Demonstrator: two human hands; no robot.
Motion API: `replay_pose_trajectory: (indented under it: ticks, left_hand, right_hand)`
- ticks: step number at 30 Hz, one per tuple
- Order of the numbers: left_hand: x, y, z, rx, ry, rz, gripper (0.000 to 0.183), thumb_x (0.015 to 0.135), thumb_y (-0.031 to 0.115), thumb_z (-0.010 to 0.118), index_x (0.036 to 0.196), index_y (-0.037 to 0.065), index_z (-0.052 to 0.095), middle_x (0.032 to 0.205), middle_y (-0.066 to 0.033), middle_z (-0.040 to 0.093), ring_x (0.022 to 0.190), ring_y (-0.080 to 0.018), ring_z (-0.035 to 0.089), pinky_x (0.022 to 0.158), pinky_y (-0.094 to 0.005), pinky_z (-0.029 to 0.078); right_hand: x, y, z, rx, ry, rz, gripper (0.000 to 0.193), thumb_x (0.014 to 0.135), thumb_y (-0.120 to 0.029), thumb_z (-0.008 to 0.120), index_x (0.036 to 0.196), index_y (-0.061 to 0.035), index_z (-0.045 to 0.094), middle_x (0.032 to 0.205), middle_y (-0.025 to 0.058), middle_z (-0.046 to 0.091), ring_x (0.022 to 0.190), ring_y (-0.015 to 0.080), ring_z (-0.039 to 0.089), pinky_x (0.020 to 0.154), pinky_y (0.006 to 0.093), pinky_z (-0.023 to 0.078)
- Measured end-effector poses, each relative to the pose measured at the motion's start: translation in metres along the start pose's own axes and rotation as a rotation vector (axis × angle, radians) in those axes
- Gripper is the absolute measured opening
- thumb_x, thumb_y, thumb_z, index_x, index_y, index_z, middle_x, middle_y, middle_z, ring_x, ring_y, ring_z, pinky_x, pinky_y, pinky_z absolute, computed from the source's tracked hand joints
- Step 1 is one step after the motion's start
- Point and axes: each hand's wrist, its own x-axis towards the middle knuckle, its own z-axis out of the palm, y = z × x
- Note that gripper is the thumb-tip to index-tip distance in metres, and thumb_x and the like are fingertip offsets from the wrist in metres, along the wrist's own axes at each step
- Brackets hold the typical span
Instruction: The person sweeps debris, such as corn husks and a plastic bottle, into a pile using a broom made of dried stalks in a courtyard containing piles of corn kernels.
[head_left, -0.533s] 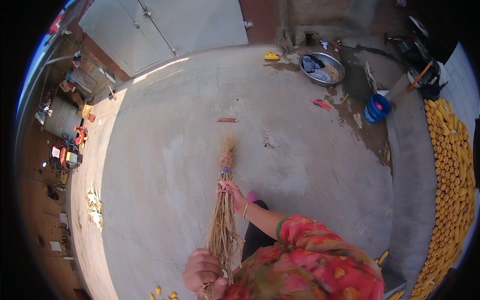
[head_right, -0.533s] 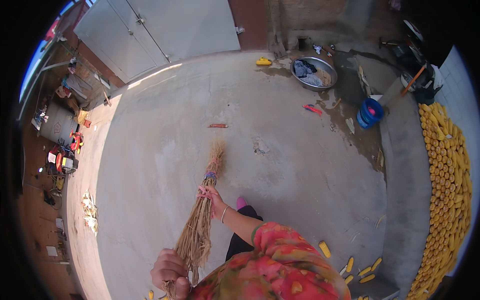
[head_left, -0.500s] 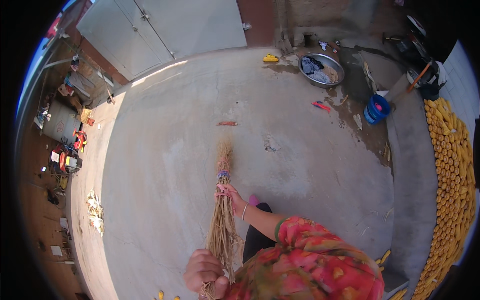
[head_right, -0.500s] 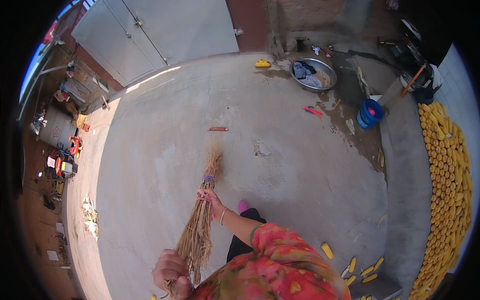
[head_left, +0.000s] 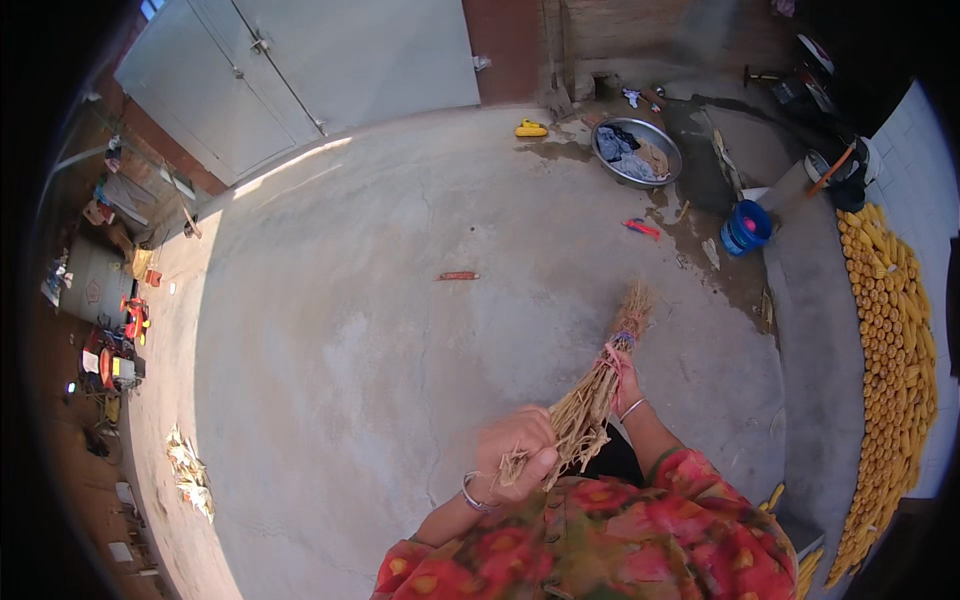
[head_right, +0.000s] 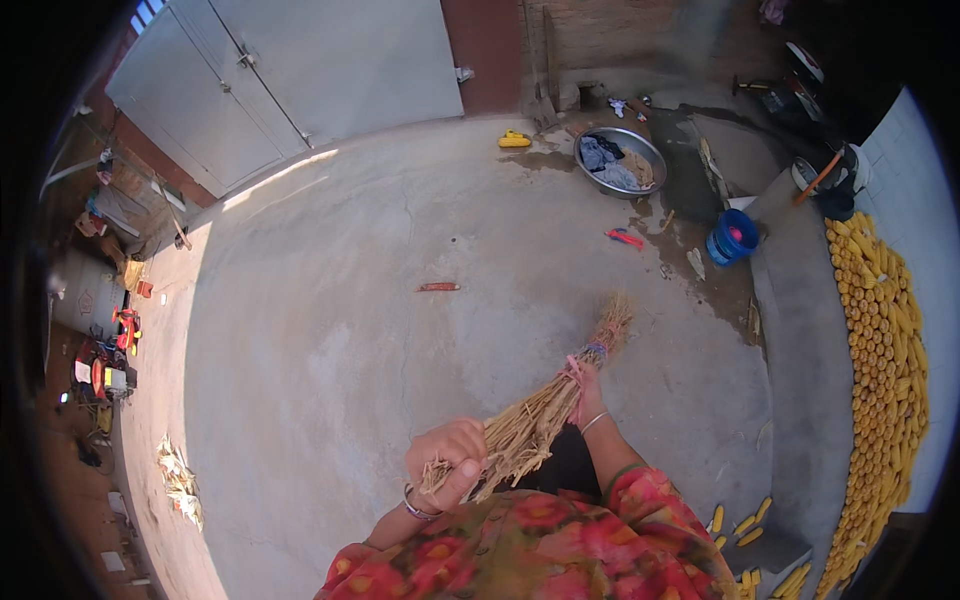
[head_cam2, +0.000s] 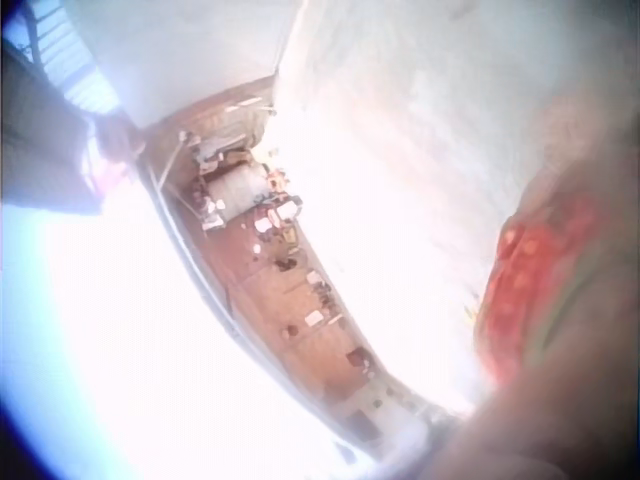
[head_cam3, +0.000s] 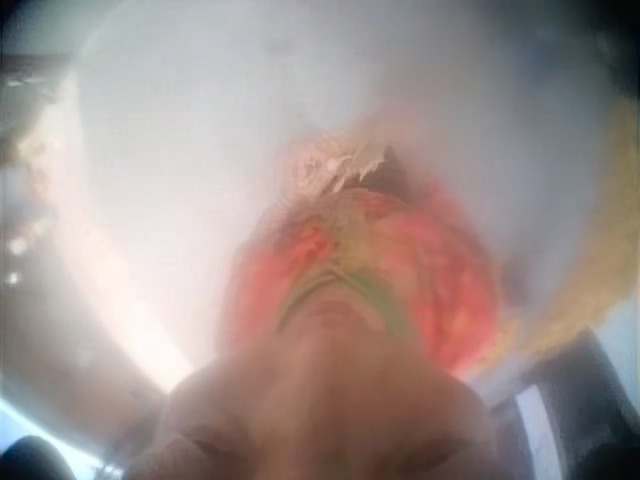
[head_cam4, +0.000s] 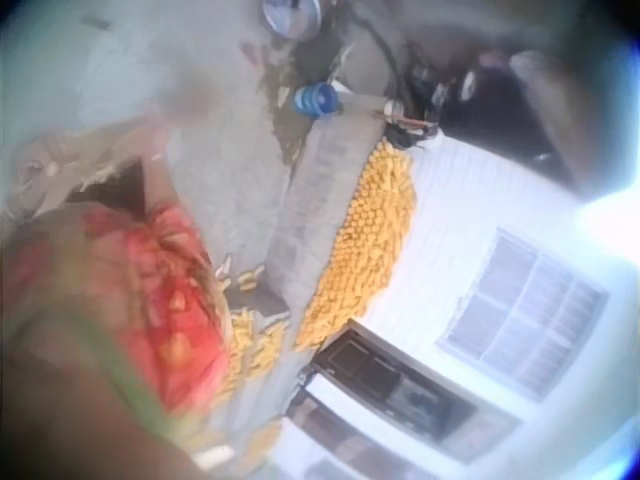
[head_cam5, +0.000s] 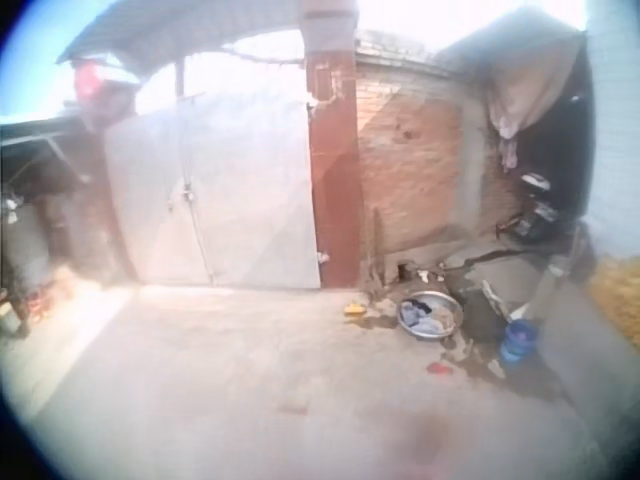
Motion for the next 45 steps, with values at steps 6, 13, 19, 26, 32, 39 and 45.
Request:
replay_pose_trajectory:
  ticks: [6,13,19,26,32,39,45]
  left_hand:
    - [0.035,-0.026,-0.037,-0.107,0.006,0.05,0.019,0.08,0.004,0.061,0.066,0.006,0.048,0.063,-0.0053,0.053,0.058,-0.0212,0.053,0.06,-0.0374,0.043]
    - [0.104,-0.007,-0.077,0.299,-0.024,0.194,0.023,0.078,0.012,0.066,0.066,0.006,0.048,0.055,-0.0047,0.051,0.052,-0.0212,0.052,0.059,-0.0367,0.042]
    - [0.17,-0.072,-0.11,0.643,0.06,0.027,0.027,0.085,0.03,0.056,0.099,0.009,0.05,0.088,-0.0052,0.055,0.083,-0.0207,0.053,0.079,-0.0383,0.041]
    - [0.291,-0.148,-0.156,0.74,0.363,0.027,0.027,0.082,0.02,0.063,0.067,0.009,0.043,0.057,-0.0024,0.05,0.052,-0.017,0.047,0.062,-0.0339,0.037]
    - [0.362,-0.163,-0.205,0.23,0.345,0.07,0.026,0.09,0.02,0.052,0.07,0.012,0.039,0.053,0.0,0.042,0.051,-0.0121,0.043,0.06,-0.0293,0.032]
    - [0.391,-0.198,-0.222,-0.015,0.317,0.065,0.027,0.087,0.018,0.058,0.068,0.012,0.04,0.053,-0.0008,0.045,0.049,-0.0142,0.045,0.058,-0.0307,0.032]
    - [0.38,-0.168,-0.24,-0.009,0.16,0.133,0.025,0.092,0.019,0.047,0.07,0.011,0.038,0.055,0.0017,0.039,0.053,-0.0108,0.039,0.061,-0.0299,0.031]
  right_hand:
    - [0.023,-0.034,0.051,0.094,0.01,-0.11,0.031,0.083,-0.039,0.051,0.072,-0.0099,0.054,0.061,0.0098,0.057,0.055,0.0277,0.059,0.055,0.0441,0.053]
    - [0.152,0.006,0.185,0.092,-0.225,0.116,0.04,0.079,-0.046,0.056,0.069,-0.0071,0.058,0.061,0.0065,0.059,0.052,0.0202,0.057,0.049,0.0328,0.048]
    - [0.254,0.013,0.311,0.04,-0.359,0.276,0.036,0.081,-0.043,0.058,0.077,-0.008,0.06,0.066,0.0063,0.062,0.055,0.0186,0.06,0.051,0.0319,0.05]
    - [0.343,-0.021,0.369,-0.007,-0.402,0.55,0.033,0.083,-0.039,0.057,0.107,-0.016,0.055,0.075,0.0063,0.064,0.061,0.021,0.063,0.055,0.038,0.054]
    - [0.328,-0.126,0.335,0.003,-0.158,0.301,0.041,0.08,-0.046,0.052,0.094,-0.0077,0.06,0.079,0.01,0.065,0.063,0.0249,0.063,0.056,0.0407,0.054]
    - [0.342,-0.183,0.298,0.041,-0.008,0.02,0.04,0.082,-0.041,0.046,0.09,-0.0043,0.057,0.077,0.0126,0.063,0.067,0.0269,0.063,0.065,0.0405,0.053]
    - [0.313,-0.163,0.326,0.267,-0.02,-0.112,0.04,0.08,-0.043,0.047,0.086,-0.0051,0.057,0.072,0.012,0.062,0.063,0.025,0.062,0.063,0.0396,0.054]
